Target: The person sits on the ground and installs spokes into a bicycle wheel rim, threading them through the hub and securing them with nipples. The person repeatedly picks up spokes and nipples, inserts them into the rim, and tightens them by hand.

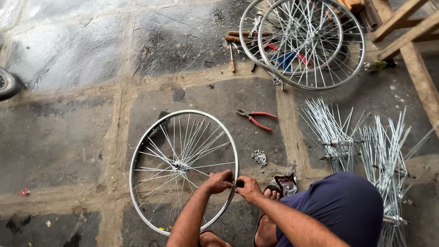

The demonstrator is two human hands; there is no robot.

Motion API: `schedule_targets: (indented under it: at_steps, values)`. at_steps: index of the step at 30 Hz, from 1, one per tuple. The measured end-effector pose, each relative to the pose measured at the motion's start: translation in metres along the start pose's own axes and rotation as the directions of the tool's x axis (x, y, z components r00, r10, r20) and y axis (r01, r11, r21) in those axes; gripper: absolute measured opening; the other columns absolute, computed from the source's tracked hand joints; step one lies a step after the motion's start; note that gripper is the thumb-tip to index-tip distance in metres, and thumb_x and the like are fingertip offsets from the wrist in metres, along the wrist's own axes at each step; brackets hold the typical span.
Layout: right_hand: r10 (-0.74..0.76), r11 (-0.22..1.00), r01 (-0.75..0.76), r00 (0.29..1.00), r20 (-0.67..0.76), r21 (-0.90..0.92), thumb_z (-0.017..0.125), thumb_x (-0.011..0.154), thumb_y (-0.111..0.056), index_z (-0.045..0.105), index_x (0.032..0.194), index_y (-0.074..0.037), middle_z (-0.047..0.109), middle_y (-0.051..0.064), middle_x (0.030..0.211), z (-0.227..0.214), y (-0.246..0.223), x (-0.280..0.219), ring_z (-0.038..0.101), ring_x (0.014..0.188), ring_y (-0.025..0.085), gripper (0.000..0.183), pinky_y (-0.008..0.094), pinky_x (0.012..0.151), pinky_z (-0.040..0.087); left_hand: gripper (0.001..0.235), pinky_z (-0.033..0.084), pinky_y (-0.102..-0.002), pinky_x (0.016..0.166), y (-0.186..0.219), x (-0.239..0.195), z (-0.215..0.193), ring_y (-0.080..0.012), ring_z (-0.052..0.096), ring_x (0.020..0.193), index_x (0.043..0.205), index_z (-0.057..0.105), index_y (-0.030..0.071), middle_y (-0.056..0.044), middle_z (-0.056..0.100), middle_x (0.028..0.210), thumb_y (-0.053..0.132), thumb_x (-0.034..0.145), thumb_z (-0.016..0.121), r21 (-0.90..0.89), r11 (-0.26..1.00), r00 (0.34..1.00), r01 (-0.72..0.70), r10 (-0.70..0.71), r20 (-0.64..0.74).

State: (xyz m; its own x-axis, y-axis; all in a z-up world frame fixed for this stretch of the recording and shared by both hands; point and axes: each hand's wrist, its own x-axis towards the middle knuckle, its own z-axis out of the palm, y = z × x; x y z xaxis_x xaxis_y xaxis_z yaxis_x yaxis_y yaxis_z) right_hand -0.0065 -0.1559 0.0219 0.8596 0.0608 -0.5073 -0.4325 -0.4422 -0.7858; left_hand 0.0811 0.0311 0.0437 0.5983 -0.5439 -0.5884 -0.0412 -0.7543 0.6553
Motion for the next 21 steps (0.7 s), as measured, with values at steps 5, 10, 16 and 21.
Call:
schedule_targets:
  at_steps: [5,10,16,21]
  values:
    - [0.0,1.0,0.0,1.0,-0.013,0.026,0.078,0.083,-0.015,0.072,0.104,-0.008,0.078,0.005,0.099,0.001,0.005,0.005,0.074,0.092,0.017,0.023,0.033,0.088,0.059,0.04,0.036,-0.042,0.101,-0.004,0.007,0.007,-0.0213,0.069,0.106,0.113,0.06,0.013,-0.005,0.074,0.107,0.019,0.079,0.08,-0.046,0.997,0.987,-0.07,0.062,-0.146]
    - [0.048,0.999,-0.048,0.999,-0.009,-0.017,0.076,0.084,-0.016,0.073,0.104,-0.01,0.078,0.005,0.098,0.004,0.006,0.006,0.074,0.091,0.016,0.02,0.033,0.086,0.06,0.034,0.034,-0.04,0.105,-0.011,0.013,0.013,-0.0212,0.07,0.109,0.118,0.059,0.014,-0.005,0.077,0.109,0.027,0.089,0.071,-0.016,1.0,0.997,-0.006,0.005,-0.076]
    - [0.037,0.999,-0.038,0.999,-0.027,-0.035,0.075,0.084,-0.017,0.074,0.103,-0.011,0.078,0.004,0.098,0.003,0.006,0.004,0.074,0.09,0.016,0.02,0.033,0.086,0.059,0.037,0.037,-0.039,0.103,-0.013,0.014,0.012,-0.023,0.07,0.11,0.118,0.061,0.012,-0.007,0.076,0.111,0.023,0.085,0.074,-0.045,0.999,0.996,-0.023,0.019,-0.082]
    - [0.004,1.0,-0.005,1.0,-0.03,-0.009,0.077,0.083,-0.017,0.074,0.102,-0.009,0.078,0.005,0.096,0.003,0.006,0.004,0.074,0.089,0.016,0.02,0.033,0.086,0.06,0.041,0.042,-0.039,0.102,-0.015,0.014,0.011,-0.0225,0.071,0.107,0.119,0.06,0.011,-0.008,0.075,0.11,0.02,0.083,0.076,-0.119,0.992,0.998,-0.041,0.034,-0.059]
